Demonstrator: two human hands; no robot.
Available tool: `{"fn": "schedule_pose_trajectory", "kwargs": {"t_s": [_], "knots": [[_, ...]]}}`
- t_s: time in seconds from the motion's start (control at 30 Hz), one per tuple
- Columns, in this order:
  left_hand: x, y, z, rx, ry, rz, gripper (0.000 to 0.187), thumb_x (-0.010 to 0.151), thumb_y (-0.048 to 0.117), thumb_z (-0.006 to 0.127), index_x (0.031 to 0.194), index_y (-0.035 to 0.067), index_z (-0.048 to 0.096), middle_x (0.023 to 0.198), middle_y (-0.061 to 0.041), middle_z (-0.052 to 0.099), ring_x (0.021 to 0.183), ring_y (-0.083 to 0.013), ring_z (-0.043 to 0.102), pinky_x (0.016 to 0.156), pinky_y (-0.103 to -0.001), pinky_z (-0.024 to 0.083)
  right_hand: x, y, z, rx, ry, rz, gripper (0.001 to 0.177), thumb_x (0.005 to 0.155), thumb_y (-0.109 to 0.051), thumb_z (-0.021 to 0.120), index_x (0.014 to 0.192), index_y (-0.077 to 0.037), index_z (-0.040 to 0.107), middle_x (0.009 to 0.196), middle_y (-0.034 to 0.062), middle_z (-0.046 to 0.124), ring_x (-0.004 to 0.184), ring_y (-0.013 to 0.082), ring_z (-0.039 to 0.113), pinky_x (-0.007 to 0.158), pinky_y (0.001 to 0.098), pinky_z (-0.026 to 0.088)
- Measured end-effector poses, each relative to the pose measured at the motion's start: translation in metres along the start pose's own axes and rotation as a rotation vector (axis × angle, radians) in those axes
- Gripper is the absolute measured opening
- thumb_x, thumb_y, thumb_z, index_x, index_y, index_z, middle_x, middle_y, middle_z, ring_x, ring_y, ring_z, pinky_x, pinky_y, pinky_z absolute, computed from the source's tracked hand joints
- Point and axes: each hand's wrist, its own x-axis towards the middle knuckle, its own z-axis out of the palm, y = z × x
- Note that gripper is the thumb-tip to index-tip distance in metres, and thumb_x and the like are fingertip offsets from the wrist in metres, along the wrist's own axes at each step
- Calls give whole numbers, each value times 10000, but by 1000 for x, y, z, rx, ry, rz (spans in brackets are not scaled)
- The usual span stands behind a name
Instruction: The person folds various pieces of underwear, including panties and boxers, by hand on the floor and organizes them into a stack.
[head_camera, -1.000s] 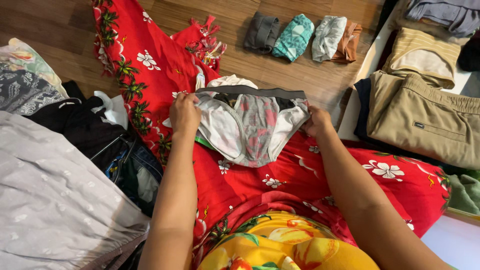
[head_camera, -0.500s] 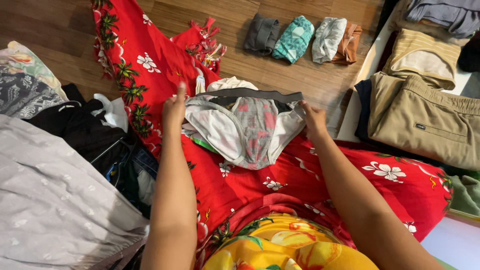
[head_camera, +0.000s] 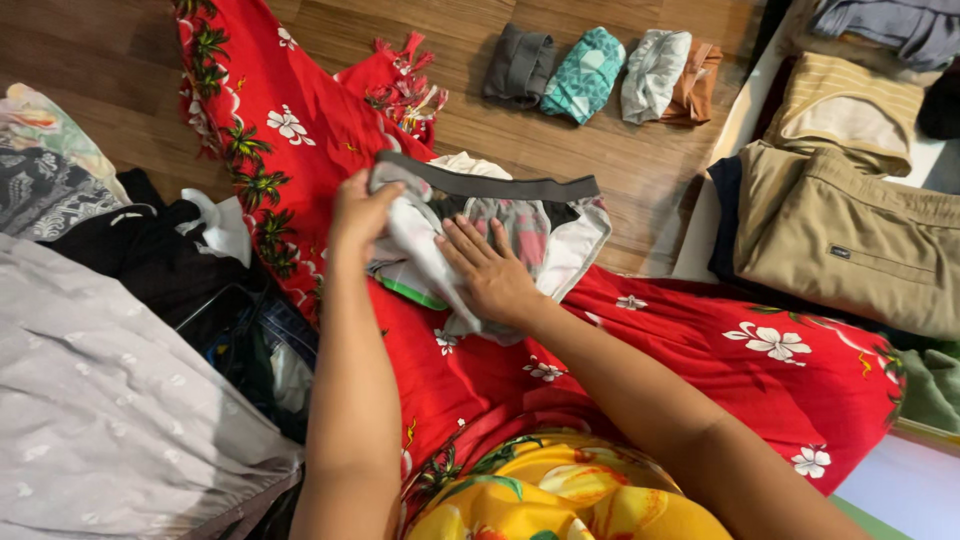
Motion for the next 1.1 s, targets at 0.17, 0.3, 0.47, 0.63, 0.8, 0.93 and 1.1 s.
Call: {"fn": "schedule_pose_trajectory", "kwargs": {"t_s": [0.17, 0.3, 0.47, 0.63, 0.8, 0.93, 1.1], "knots": [[-21, 24, 80, 149, 91, 397, 308, 863, 177, 790, 1093, 30, 648, 947, -167, 733, 846, -296, 713, 750, -413, 559, -6, 11, 13, -16, 12, -40, 703, 833, -366, 709, 1414, -17, 523, 1538, 225, 446, 1480, 382, 337, 1188, 676, 135], [-31, 23, 132, 169, 31, 491, 326, 863, 162, 761, 1121, 27, 615, 911, -187, 716, 828, -343, 705, 737, -432, 549, -15, 19, 21, 72, -232, 62, 571, 806, -285, 728, 1301, -27, 610, 1274, 184, 635, 1310, 370, 514, 1189, 628, 207], [-46, 23, 145, 24, -29, 295, 265, 896, 188, 711, 1106, 54, 622, 840, -157, 728, 739, -310, 739, 683, -408, 567, -46, 36, 8, 616, 201, 14, 303, 867, -53, 650, 1160, -16, 718, 1204, 201, 690, 1187, 366, 627, 1061, 449, 494], [-60, 20, 148, 145, -22, 506, 281, 890, 226, 736, 1062, 20, 650, 827, -162, 721, 720, -332, 716, 637, -429, 549, -81, 88, 20, 833, 538, 700, 265, 989, -6, 515, 1079, -20, 764, 1000, 118, 797, 885, 209, 721, 802, 339, 594], [-62, 22, 151, 273, -98, 601, 134, 993, 138, 618, 973, 30, 694, 905, -151, 683, 801, -339, 688, 744, -441, 554, -103, 176, 31, 1645, 764, 1241, 181, 1018, -135, 527, 1023, -64, 694, 830, 85, 746, 583, 159, 569, 535, 290, 466], [-62, 46, 147, 515, -93, 715, 98, 889, 99, 712, 970, 86, 766, 934, -115, 669, 882, -318, 672, 774, -441, 540, -102, 203, 32, 1819, 536, 1400, 175, 1011, -213, 564, 930, -103, 674, 685, 18, 626, 518, 140, 471, 498, 279, 380], [-57, 46, 143, 485, -155, 895, 198, 828, 61, 754, 1025, 76, 764, 1093, -72, 658, 1068, -301, 615, 919, -417, 506, -82, 215, 37, 2274, 480, 1356, 323, 951, -367, 614, 713, -154, 568, 472, -64, 390, 393, 110, 276, 419, 290, 255]]}}
